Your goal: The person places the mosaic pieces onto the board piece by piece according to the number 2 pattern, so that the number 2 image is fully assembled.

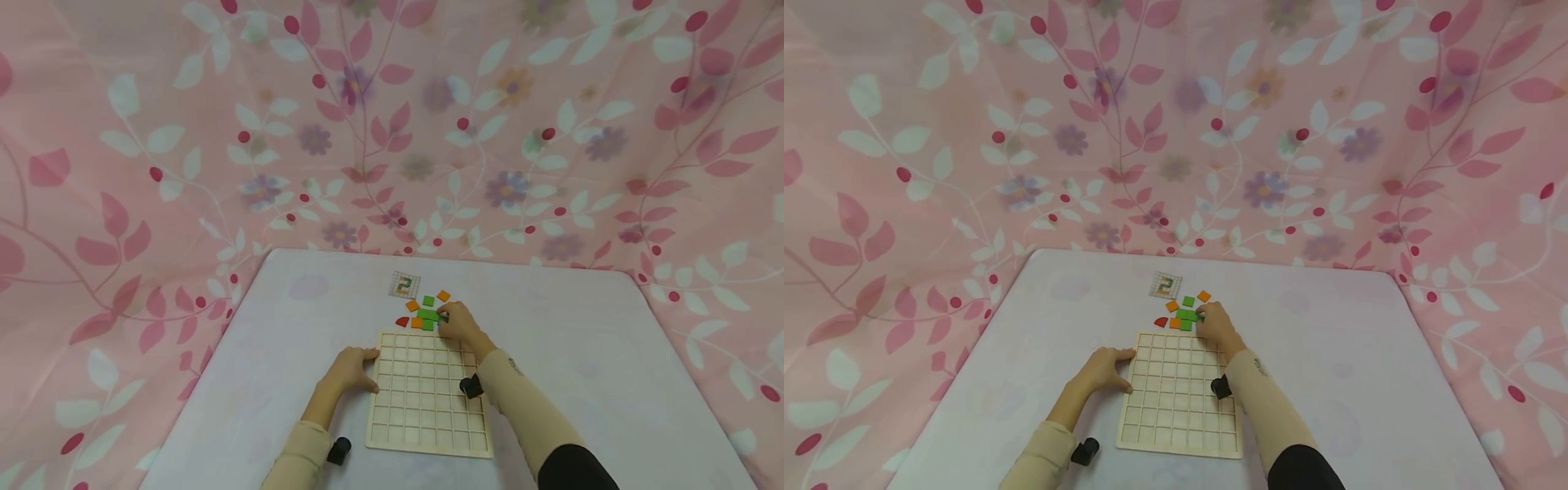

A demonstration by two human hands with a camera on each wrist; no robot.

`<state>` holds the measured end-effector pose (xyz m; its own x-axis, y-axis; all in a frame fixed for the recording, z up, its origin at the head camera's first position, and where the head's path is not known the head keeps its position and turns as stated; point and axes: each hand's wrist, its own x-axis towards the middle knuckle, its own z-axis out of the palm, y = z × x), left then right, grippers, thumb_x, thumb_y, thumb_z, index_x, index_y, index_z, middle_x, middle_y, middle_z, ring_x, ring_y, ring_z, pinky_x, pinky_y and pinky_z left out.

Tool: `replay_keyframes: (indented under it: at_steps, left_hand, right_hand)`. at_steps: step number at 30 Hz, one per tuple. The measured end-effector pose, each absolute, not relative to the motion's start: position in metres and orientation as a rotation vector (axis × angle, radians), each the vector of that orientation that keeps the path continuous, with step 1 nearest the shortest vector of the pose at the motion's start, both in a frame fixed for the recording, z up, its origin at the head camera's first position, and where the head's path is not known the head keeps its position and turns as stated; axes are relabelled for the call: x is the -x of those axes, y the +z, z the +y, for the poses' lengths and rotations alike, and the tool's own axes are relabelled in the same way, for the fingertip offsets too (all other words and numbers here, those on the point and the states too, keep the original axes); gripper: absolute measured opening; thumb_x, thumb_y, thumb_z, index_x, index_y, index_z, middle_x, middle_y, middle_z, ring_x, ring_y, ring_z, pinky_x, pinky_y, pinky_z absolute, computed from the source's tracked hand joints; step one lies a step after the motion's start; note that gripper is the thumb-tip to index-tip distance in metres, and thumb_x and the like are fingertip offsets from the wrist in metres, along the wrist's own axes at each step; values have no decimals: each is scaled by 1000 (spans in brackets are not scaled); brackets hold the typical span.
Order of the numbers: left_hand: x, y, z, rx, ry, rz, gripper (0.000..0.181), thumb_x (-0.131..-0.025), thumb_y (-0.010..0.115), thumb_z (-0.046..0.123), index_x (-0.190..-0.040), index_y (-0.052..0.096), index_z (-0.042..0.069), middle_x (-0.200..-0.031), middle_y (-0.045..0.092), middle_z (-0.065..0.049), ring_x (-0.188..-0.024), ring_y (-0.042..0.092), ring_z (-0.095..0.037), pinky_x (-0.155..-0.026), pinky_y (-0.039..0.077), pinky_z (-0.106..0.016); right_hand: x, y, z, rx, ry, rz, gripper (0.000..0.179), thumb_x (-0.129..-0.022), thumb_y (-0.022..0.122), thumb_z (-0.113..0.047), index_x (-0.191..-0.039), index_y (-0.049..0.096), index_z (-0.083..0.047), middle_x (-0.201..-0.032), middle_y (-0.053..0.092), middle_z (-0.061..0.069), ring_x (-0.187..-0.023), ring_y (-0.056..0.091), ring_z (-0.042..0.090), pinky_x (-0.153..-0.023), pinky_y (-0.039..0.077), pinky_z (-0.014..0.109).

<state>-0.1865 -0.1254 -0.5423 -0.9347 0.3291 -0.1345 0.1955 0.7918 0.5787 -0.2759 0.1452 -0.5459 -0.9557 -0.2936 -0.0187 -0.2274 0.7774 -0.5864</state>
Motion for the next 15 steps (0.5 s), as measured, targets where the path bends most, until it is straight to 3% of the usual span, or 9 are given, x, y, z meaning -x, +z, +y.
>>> replay_keyframes:
  at_steps: [4,7,12,15]
  left_hand:
    - [188,-543,-125,-426,855,2751,78,-51,92,18,-121,63,1,-124,61,-16,-117,53,-39,-101,40,-49]
    - [187,-543,-125,-423,855,2748,78,-51,92,19,-121,63,1,-124,61,-16,-118,53,-38,-101,41,-48]
    - [186,-541,-127,-398,852,2750,78,-51,92,19,-122,63,2,-124,60,-16,-118,54,-37,-101,42,-46]
    - [186,-540,-128,-411,852,2750,78,-51,92,19,-122,63,2,-125,60,-16,-118,54,-36,-100,43,-46]
  right_hand:
    - [276,-546,139,403,-812,2884,28,-88,61,-12,-112,65,3,-113,58,23,-109,52,37,-90,48,48]
    - [276,-545,135,376,-733,2901,24,-90,61,-10,-110,66,1,-117,57,22,-114,51,37,-95,46,49]
    - [276,-542,134,397,-707,2910,27,-86,54,4,-111,66,3,-113,60,21,-109,54,36,-93,48,47]
    - [276,-541,137,313,-722,2927,30,-84,57,1,-114,63,6,-112,56,23,-101,56,35,-86,51,44]
